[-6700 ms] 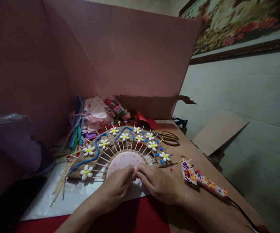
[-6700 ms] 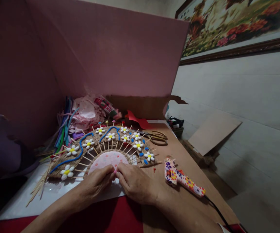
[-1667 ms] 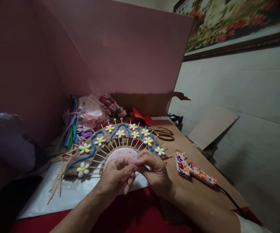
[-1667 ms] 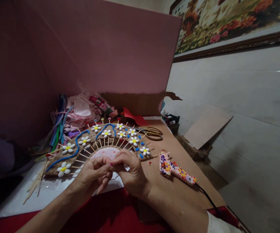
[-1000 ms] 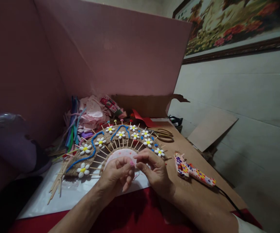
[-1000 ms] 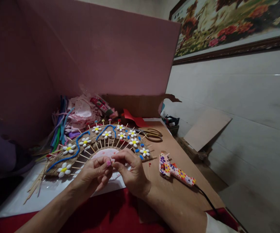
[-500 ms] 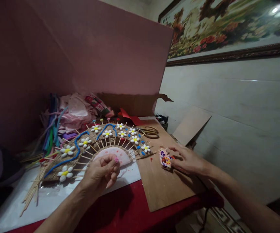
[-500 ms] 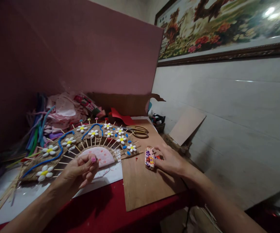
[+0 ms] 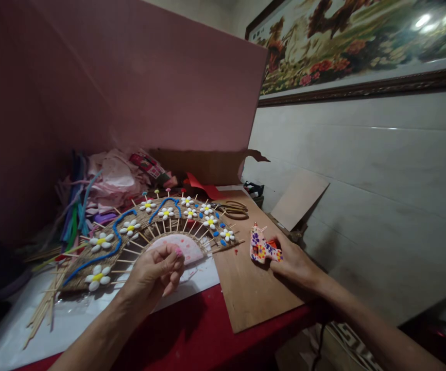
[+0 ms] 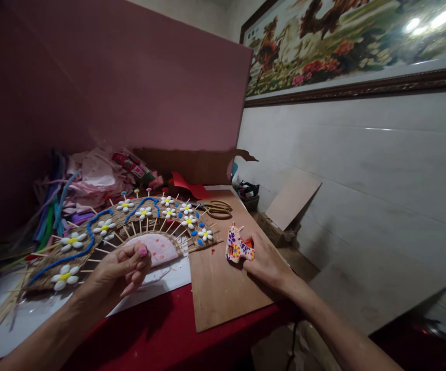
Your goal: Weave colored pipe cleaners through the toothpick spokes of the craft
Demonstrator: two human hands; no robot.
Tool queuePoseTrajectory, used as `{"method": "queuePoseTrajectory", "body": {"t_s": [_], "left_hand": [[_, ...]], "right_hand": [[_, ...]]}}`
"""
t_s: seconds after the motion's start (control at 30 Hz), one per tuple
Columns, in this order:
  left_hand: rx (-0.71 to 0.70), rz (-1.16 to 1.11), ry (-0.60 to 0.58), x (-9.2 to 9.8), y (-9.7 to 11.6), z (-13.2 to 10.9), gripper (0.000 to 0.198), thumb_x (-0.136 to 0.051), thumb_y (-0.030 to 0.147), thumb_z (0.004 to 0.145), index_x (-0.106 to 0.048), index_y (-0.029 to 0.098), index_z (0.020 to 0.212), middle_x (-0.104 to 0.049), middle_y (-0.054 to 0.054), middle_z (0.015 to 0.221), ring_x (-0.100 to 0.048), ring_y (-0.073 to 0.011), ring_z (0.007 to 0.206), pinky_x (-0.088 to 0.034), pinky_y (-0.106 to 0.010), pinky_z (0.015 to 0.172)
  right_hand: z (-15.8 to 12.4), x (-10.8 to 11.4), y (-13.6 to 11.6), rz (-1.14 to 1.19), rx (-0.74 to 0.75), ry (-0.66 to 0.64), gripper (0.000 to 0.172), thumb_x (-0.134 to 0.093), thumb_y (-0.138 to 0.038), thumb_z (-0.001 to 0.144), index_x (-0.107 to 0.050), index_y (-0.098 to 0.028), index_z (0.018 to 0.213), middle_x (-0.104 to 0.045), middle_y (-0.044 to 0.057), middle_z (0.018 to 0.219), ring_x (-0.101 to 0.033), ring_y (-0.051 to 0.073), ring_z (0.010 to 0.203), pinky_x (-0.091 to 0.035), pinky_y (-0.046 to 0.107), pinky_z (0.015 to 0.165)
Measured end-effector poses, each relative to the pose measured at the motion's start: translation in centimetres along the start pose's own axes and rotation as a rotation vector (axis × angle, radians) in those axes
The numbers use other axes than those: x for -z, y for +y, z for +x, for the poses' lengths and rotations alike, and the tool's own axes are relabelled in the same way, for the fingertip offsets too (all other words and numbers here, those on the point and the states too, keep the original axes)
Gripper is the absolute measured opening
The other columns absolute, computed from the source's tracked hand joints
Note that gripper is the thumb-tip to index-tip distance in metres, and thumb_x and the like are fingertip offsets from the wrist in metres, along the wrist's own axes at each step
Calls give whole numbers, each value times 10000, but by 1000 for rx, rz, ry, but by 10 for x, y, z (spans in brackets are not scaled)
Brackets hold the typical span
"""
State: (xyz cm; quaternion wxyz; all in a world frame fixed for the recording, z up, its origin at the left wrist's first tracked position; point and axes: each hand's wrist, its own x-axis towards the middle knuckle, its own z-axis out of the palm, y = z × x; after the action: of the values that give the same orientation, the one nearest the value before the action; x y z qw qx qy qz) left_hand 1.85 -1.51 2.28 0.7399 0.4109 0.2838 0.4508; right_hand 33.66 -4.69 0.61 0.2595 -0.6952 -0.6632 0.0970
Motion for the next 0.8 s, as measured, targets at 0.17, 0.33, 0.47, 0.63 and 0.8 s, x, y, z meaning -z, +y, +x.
{"method": "queuePoseTrajectory", "body": {"t_s": [0.17, 0.33, 0.47, 0.63, 0.8], "left_hand": [[16, 10, -2, -5, 3, -3, 273, -727, 244, 676, -488, 125, 617, -479, 39, 509, -392, -26, 350, -308, -111, 282], [17, -22, -37, -5, 3, -4, 253, -724, 238, 677, -501, 125, 640, -486, 33, 519, -404, -32, 365, -298, -105, 280], [28, -56, -94, -2, 0, -4, 239, -713, 234, 690, -506, 122, 649, -498, 19, 540, -419, -41, 382, -290, -106, 274], [65, -65, -127, 0, -2, -6, 223, -679, 232, 732, -498, 127, 657, -499, 22, 518, -414, -34, 370, -289, -101, 291], [41, -77, -184, -2, -1, -9, 209, -692, 222, 714, -524, 118, 646, -499, 23, 513, -401, -33, 360, -284, -108, 284]], "right_hand": [[-3, 14, -5, 261, -50, 262, 353, -506, -310, 727, -559, -154, 1039, -629, 61, 817, -567, 186, 661, -419, 274, 572], [-27, 28, -45, 736, -193, 122, 363, -635, -482, 694, -589, -150, 834, -411, -51, 505, -342, 73, 383, -306, 209, 350], [-52, 22, -90, 1009, -187, -302, 410, -623, -516, 721, -567, -161, 918, -407, -71, 512, -265, 26, 309, -207, 158, 265], [-60, 4, -122, 1092, -83, -512, 389, -567, -531, 773, -534, -143, 776, -458, -50, 564, -294, 4, 306, -224, 138, 261], [-56, -8, -129, 1021, -48, -587, 413, -547, -526, 799, -469, -157, 631, -410, -65, 483, -314, 17, 334, -246, 133, 291]]}}
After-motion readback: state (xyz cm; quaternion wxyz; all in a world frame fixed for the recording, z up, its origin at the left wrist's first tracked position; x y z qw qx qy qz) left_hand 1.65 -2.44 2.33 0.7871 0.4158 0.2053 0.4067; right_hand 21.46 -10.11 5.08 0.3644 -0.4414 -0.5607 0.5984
